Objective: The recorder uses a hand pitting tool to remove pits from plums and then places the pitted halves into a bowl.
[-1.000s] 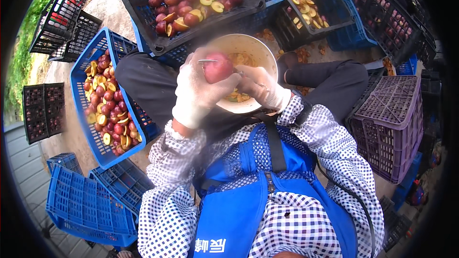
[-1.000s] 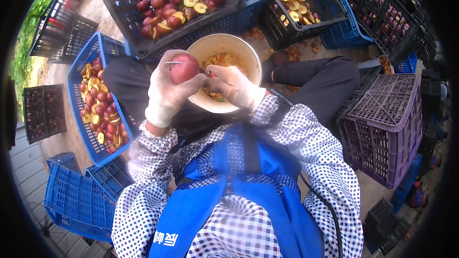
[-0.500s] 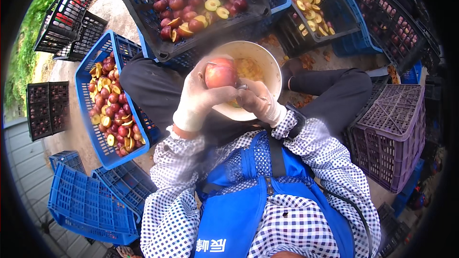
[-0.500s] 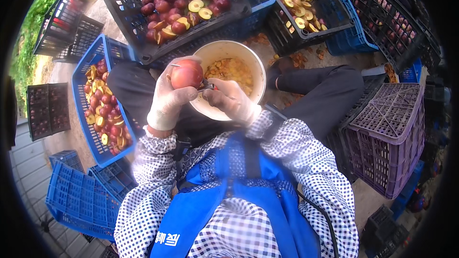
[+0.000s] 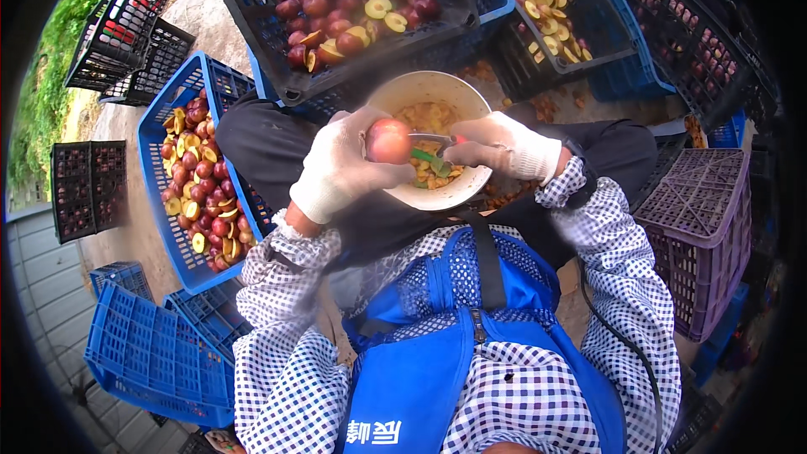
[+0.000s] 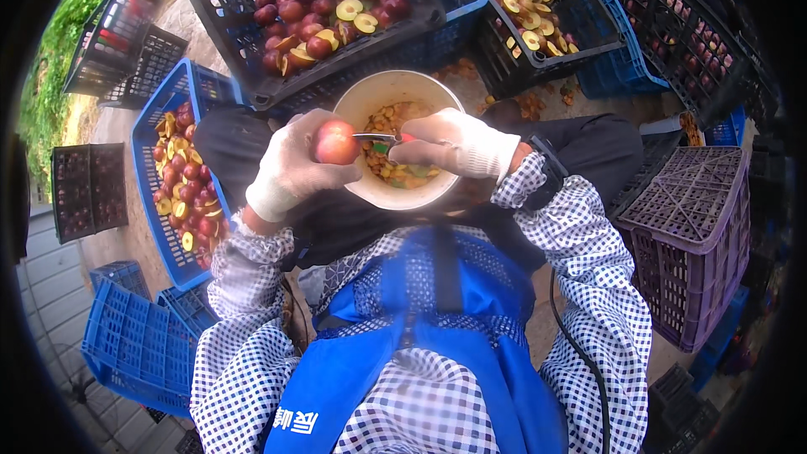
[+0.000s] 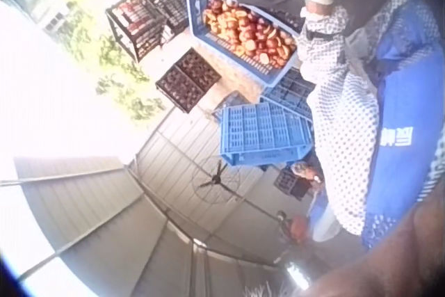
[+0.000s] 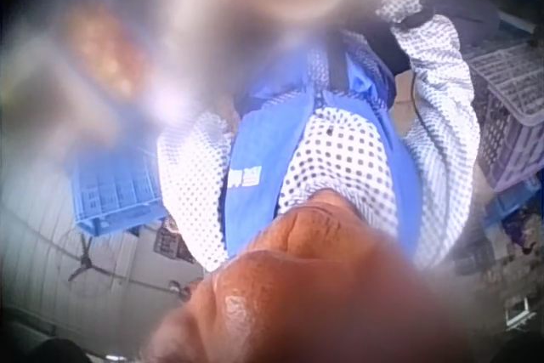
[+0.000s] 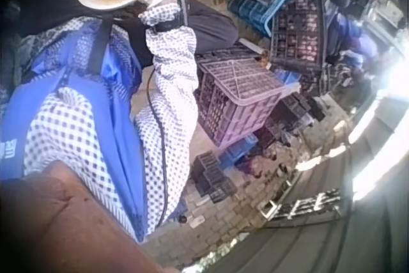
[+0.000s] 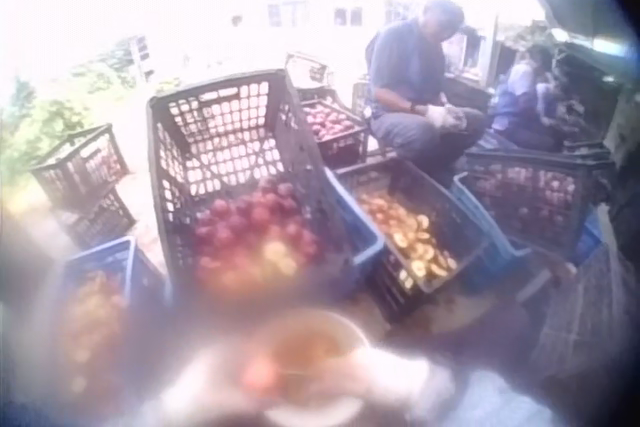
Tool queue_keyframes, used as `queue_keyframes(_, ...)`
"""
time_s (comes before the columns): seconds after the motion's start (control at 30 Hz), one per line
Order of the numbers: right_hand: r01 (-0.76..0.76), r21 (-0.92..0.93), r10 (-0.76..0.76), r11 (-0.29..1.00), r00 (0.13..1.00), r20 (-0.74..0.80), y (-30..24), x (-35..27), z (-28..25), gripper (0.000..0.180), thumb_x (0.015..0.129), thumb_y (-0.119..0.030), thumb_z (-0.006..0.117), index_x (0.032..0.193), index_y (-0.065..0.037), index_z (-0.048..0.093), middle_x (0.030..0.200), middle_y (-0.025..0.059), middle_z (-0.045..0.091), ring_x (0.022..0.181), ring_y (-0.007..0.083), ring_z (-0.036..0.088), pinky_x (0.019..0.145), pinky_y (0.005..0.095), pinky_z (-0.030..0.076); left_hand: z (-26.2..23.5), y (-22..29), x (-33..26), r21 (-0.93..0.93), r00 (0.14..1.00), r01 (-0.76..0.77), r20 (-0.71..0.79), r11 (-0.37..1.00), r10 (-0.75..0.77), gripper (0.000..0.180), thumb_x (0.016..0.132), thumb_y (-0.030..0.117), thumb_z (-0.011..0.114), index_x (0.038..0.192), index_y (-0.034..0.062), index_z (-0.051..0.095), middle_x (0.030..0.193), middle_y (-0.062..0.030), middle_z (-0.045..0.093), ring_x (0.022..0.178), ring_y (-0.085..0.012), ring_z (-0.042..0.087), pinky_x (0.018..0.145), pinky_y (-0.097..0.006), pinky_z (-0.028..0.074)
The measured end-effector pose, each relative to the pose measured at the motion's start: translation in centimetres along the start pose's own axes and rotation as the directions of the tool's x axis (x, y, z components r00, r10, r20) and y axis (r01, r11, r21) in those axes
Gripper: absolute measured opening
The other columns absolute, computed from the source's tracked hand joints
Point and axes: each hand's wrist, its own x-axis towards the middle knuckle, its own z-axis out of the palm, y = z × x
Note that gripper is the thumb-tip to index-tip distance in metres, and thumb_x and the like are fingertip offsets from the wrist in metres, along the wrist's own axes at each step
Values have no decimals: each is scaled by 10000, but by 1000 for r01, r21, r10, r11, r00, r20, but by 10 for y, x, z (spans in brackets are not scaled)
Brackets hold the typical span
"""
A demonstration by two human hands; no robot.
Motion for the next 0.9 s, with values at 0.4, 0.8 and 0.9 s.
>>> queue_keyframes(0.4,26,-389,-72,921,992,-102,1,-76,5,197,916,-246,653,942,-51,662,754,187,662,718,344,676,618,400,493,49,9,-15,517,880,-412,11,750,475,484,529,224,824,974,68,714,1000,-150,623,932,-349,616,787,-439,509)
queue_keyframes(0.8,74,245,135,967,665,-734,5,-120,-18,331,952,-356,645,976,-30,589,701,-49,503,504,18,410,468,191,332,8,0,-30,-470,997,13,78,883,26,627,676,228,810,1220,-16,616,1142,-102,617,1032,-216,620,943,-345,491)
queue_keyframes(0.9,161,397,129,904,780,-612,-4,-68,13,338,915,-318,702,1063,-19,645,708,-40,533,557,26,449,516,193,344,14,5,-23,-630,993,-50,48,775,103,734,710,173,741,1371,-25,489,1223,-92,588,1124,-183,581,1019,-318,441)
